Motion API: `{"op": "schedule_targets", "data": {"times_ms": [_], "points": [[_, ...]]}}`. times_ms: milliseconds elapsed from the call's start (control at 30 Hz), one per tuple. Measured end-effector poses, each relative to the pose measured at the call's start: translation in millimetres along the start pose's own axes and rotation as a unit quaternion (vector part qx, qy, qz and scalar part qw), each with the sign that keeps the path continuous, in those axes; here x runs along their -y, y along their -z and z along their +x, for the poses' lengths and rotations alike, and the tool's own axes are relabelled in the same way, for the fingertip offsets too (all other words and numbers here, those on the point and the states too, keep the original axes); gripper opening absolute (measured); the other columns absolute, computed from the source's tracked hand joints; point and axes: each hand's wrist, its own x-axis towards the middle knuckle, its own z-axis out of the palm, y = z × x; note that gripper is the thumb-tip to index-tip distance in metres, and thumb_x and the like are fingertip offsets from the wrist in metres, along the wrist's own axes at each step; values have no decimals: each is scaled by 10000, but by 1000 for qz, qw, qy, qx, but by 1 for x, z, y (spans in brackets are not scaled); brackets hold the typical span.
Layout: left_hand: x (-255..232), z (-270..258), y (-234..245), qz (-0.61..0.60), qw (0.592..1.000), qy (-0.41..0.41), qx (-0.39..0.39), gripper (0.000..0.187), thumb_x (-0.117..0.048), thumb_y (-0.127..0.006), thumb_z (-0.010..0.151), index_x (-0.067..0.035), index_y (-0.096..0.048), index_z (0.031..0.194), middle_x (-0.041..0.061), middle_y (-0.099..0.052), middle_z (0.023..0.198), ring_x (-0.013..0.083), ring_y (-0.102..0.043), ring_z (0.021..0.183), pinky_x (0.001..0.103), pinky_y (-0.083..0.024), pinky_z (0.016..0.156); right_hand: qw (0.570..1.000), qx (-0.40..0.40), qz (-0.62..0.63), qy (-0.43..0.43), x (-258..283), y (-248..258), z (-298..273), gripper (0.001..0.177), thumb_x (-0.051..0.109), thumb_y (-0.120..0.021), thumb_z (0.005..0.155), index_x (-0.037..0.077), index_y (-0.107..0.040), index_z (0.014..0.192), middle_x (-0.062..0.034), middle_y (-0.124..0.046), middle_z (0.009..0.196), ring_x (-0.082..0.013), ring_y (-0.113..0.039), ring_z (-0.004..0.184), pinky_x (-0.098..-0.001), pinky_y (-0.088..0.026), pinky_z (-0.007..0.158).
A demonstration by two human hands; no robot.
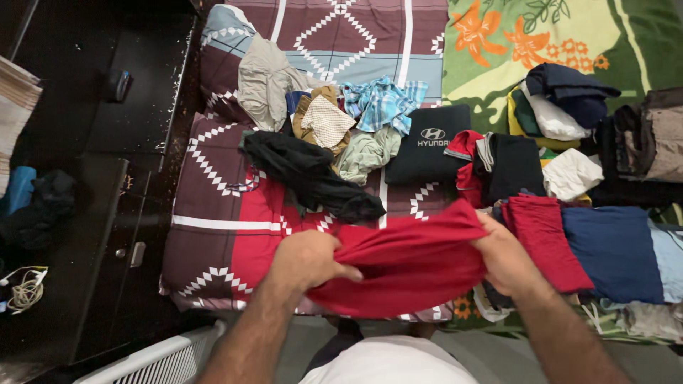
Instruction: The person folds several shirts and trousers by hand on a bed, placing them into neat stacks.
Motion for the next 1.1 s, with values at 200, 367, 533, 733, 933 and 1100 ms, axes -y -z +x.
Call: {"op": "schedule_targets", "data": {"times_ms": [200, 367, 533, 733, 933, 1100], "points": [[-11, 19, -17, -512, 792, -231, -239, 367, -249, -573, 907, -64, -672, 1208, 178, -785, 1091, 369, -731, 1037, 450, -560, 926, 632, 120, -761, -85, 20, -12, -2, 449, 323, -782, 940, 144, -681, 1339, -83, -728, 1265, -214, -667, 1214, -326, -503, 1061], [-28, 3, 14, -295, 928, -114, -196, 573, -398, -814, 749, -67, -651, 1187, 185, -751, 980, 332, -725, 925, 430, -559, 832, 967, 52, -246, 51, -3, 7, 7, 403, 108, -588, 943, 37, -633, 1337, -86, -742, 1279, -232, -683, 1169, -386, -520, 1017], [-15, 36, 3, -130, 979, -87, -128, 267, -227, -698, 899, -147, -792, 1136, 132, -767, 1041, 254, -739, 938, 376, -526, 849, 998, 33, -5, -48, 3, 3, 6, 412, 162, -617, 942, 2, -613, 1322, -137, -721, 1238, -240, -707, 1079, -436, -566, 938], [-15, 52, -8, -685, 717, -131, 0, 301, -108, -571, 979, -10, -716, 1224, 56, -777, 1068, 123, -718, 904, 297, -572, 826, 982, 78, -104, -136, 20, -5, -1, 559, 254, -708, 875, 4, -603, 1364, -143, -736, 1227, -204, -714, 1049, -395, -580, 930], [-17, 45, 2, -634, 751, -167, -70, 289, -123, -617, 990, 6, -709, 1231, 118, -751, 1132, 173, -680, 977, 322, -556, 860, 972, 109, -188, -89, 25, 5, -1, 677, 93, -804, 735, 53, -575, 1371, -101, -723, 1261, -203, -689, 1118, -377, -538, 993], [35, 23, 12, -77, 926, -101, -355, 224, -90, -664, 838, -43, -536, 1016, 225, -624, 1006, 491, -621, 942, 564, -495, 794, 607, -115, -778, 115, 44, 47, 7, 310, -4, -699, 809, 116, -654, 1092, -132, -685, 1110, -319, -652, 1140, -409, -519, 985]]}}
